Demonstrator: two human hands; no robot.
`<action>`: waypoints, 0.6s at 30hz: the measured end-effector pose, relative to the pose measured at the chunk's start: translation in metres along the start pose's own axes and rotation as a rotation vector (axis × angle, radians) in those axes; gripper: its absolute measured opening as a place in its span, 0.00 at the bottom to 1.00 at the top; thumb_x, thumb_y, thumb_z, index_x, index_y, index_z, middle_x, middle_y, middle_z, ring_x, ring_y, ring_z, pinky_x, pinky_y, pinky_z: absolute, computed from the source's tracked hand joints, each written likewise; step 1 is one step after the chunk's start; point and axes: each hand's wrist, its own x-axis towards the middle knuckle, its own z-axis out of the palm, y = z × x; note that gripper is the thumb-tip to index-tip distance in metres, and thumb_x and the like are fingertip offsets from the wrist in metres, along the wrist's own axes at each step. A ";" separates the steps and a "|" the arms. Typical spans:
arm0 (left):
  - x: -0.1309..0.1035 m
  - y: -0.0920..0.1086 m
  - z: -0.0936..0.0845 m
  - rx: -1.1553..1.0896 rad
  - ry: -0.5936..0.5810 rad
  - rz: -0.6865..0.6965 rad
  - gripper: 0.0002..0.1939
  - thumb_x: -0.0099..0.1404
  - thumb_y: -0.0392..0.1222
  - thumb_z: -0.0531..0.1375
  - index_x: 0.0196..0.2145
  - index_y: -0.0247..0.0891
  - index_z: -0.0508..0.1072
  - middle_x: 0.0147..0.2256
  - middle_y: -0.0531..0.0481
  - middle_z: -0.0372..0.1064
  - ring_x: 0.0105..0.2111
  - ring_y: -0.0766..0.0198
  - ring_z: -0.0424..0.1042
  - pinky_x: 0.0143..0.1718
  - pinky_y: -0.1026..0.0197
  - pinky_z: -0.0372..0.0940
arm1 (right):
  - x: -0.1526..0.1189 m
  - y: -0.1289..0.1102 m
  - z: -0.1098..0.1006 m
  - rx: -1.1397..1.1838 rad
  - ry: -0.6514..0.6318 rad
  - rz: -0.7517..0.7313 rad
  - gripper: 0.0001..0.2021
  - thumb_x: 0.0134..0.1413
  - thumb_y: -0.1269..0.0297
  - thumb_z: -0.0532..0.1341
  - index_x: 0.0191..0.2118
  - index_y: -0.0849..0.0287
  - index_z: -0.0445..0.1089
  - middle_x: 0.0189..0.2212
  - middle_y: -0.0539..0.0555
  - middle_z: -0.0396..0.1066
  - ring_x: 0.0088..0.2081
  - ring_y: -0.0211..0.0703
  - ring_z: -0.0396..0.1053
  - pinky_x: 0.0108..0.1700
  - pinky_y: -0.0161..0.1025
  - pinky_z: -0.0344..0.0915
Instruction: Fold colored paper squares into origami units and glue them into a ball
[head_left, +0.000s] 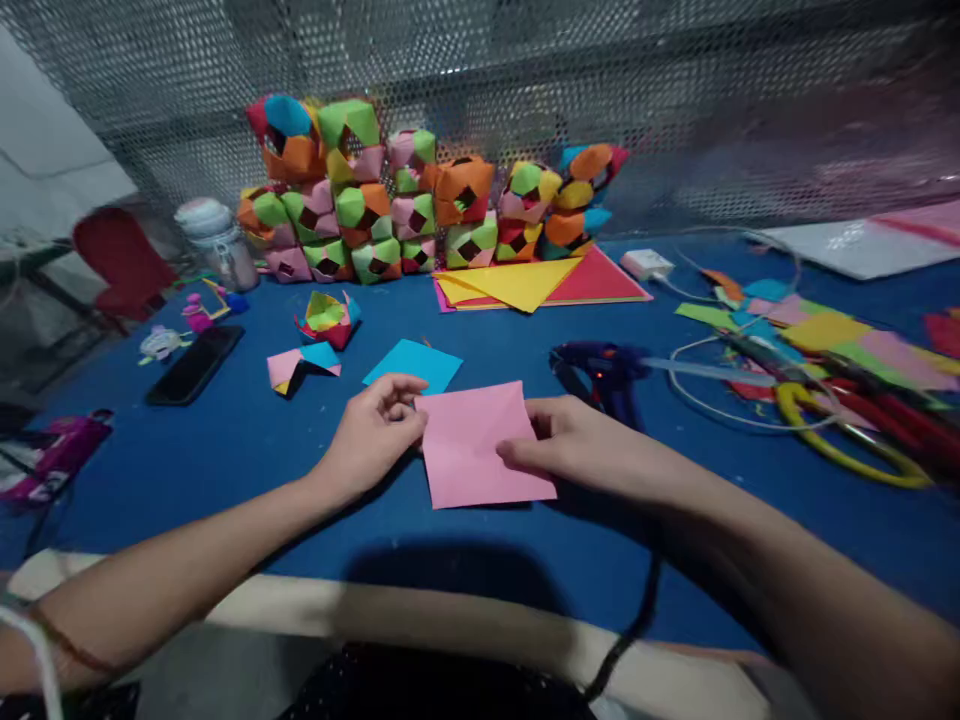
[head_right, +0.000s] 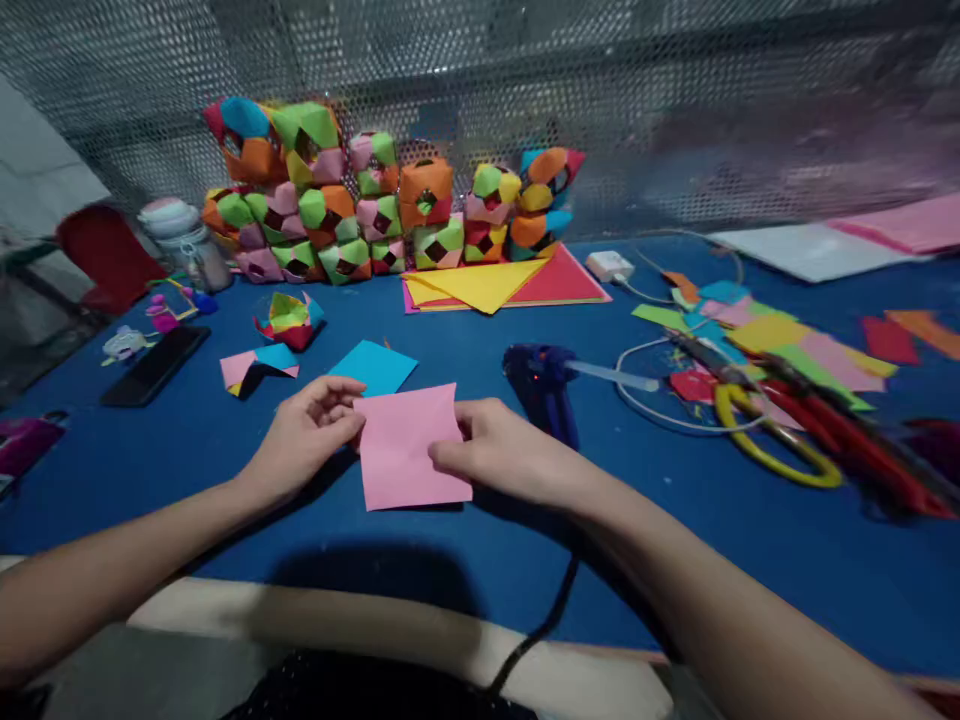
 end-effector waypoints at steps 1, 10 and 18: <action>0.000 -0.001 -0.001 0.055 -0.030 0.029 0.11 0.57 0.36 0.56 0.39 0.33 0.68 0.26 0.54 0.65 0.25 0.70 0.66 0.28 0.66 0.62 | -0.001 0.000 -0.001 -0.022 0.016 -0.024 0.09 0.46 0.64 0.55 0.33 0.62 0.66 0.25 0.48 0.64 0.24 0.35 0.58 0.23 0.32 0.53; 0.001 -0.006 -0.017 0.589 -0.116 0.210 0.05 0.58 0.32 0.56 0.29 0.36 0.72 0.28 0.52 0.70 0.28 0.67 0.66 0.29 0.64 0.59 | 0.006 0.015 0.006 -0.455 0.351 -0.283 0.10 0.51 0.66 0.54 0.22 0.57 0.53 0.19 0.47 0.57 0.23 0.35 0.54 0.24 0.34 0.49; 0.010 -0.013 -0.025 0.640 -0.149 0.361 0.09 0.61 0.30 0.53 0.33 0.34 0.73 0.32 0.49 0.69 0.34 0.65 0.67 0.34 0.63 0.61 | 0.018 0.024 0.017 -0.665 0.434 -0.551 0.07 0.54 0.72 0.52 0.26 0.58 0.57 0.24 0.51 0.61 0.27 0.38 0.58 0.29 0.35 0.54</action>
